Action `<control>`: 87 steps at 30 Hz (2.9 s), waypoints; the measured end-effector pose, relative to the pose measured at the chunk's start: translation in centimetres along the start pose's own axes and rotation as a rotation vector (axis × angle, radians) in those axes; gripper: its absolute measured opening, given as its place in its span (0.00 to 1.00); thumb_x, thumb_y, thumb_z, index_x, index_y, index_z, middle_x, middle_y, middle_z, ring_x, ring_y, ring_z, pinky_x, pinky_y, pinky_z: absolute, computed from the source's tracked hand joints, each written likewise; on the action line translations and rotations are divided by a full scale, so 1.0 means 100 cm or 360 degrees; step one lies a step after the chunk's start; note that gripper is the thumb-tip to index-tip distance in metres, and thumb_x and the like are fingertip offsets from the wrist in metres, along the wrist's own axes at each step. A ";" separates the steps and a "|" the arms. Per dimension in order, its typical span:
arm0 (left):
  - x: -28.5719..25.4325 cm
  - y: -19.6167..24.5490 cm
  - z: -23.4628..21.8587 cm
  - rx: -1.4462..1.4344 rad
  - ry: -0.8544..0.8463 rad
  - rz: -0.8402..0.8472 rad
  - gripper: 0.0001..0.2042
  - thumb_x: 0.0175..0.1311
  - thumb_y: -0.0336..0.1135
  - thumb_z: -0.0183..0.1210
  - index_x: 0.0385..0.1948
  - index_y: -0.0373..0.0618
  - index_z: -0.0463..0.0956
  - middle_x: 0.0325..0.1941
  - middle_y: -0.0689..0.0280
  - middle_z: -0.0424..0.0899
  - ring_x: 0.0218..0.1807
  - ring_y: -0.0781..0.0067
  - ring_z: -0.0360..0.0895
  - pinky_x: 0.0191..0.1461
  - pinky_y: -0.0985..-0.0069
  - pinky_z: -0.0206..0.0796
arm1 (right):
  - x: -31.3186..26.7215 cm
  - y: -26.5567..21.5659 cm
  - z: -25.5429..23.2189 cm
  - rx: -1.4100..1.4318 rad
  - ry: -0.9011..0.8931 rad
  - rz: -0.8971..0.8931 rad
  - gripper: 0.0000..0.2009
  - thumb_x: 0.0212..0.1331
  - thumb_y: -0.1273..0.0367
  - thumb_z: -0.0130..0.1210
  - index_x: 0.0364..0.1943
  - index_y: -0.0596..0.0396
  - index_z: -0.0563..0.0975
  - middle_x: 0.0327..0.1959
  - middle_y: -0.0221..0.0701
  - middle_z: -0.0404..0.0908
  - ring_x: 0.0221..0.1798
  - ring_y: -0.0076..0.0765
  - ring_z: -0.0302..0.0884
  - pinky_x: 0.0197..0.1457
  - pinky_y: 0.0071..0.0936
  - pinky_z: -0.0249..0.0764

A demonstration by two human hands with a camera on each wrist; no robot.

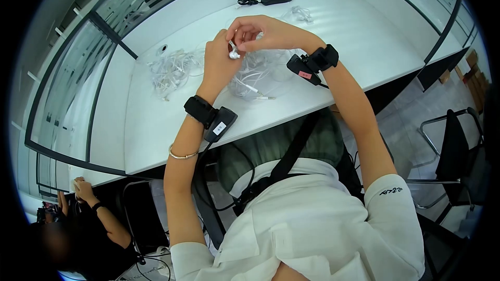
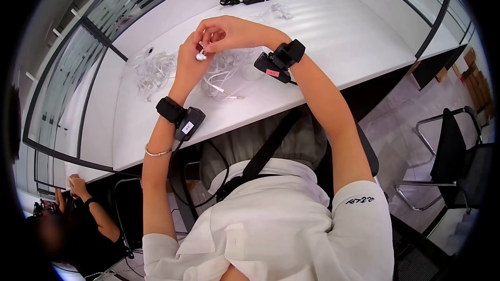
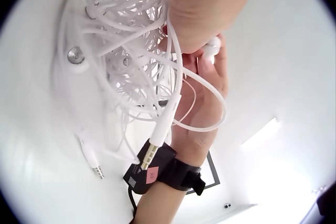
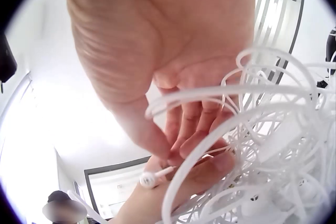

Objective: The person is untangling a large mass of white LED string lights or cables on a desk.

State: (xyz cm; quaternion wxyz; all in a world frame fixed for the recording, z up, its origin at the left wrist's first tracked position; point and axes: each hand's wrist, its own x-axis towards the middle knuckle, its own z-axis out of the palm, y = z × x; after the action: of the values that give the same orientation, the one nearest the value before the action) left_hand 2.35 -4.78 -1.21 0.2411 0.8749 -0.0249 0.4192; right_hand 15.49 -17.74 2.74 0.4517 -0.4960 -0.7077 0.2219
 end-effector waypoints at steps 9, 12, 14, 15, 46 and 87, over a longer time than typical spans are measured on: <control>-0.003 0.005 -0.009 -0.0212 0.0094 -0.0283 0.04 0.53 0.24 0.60 0.30 0.40 0.75 0.30 0.66 0.77 0.23 0.79 0.68 0.30 0.81 0.62 | -0.007 0.011 -0.015 -0.0797 0.0352 -0.0047 0.05 0.53 0.71 0.56 0.34 0.54 0.78 0.27 0.29 0.80 0.34 0.28 0.77 0.44 0.27 0.71; -0.004 0.003 -0.010 -0.0249 0.0066 -0.0336 0.04 0.54 0.25 0.60 0.30 0.39 0.75 0.30 0.67 0.78 0.24 0.79 0.69 0.31 0.81 0.63 | -0.007 0.017 -0.013 -0.0949 0.0388 -0.0205 0.04 0.52 0.69 0.56 0.30 0.52 0.79 0.27 0.27 0.82 0.34 0.29 0.78 0.41 0.27 0.72; -0.004 0.003 -0.011 -0.0257 0.0050 -0.0356 0.04 0.54 0.25 0.60 0.30 0.39 0.75 0.29 0.67 0.79 0.25 0.79 0.69 0.32 0.81 0.63 | -0.005 0.021 -0.011 -0.1040 0.0409 -0.0266 0.04 0.51 0.67 0.56 0.28 0.50 0.80 0.27 0.25 0.82 0.33 0.29 0.78 0.41 0.27 0.72; -0.004 0.003 -0.011 -0.0260 0.0051 -0.0353 0.04 0.55 0.25 0.60 0.30 0.39 0.74 0.29 0.67 0.79 0.25 0.80 0.69 0.32 0.81 0.63 | -0.005 0.022 -0.011 -0.1086 0.0412 -0.0284 0.04 0.51 0.67 0.56 0.28 0.50 0.80 0.27 0.24 0.82 0.33 0.29 0.78 0.42 0.27 0.71; -0.005 0.005 -0.021 -0.0645 -0.0003 -0.0395 0.06 0.58 0.28 0.59 0.34 0.40 0.74 0.33 0.70 0.77 0.32 0.83 0.70 0.39 0.83 0.63 | 0.000 0.001 0.003 -0.1111 0.0560 -0.0310 0.06 0.53 0.63 0.62 0.30 0.48 0.82 0.28 0.21 0.77 0.27 0.23 0.70 0.34 0.22 0.67; -0.004 -0.004 -0.023 -0.0738 0.0046 -0.0456 0.08 0.55 0.21 0.53 0.36 0.39 0.72 0.35 0.67 0.77 0.32 0.81 0.74 0.40 0.83 0.66 | -0.001 0.004 0.005 -0.0801 0.0420 -0.0056 0.07 0.57 0.64 0.57 0.36 0.48 0.76 0.34 0.22 0.78 0.29 0.24 0.70 0.34 0.23 0.69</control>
State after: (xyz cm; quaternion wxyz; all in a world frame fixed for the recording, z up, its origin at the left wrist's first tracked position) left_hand 0.50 -3.52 -0.46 0.4921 0.7849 0.0073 0.3763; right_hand 15.29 -17.64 2.20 0.4063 -0.6049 -0.6840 -0.0352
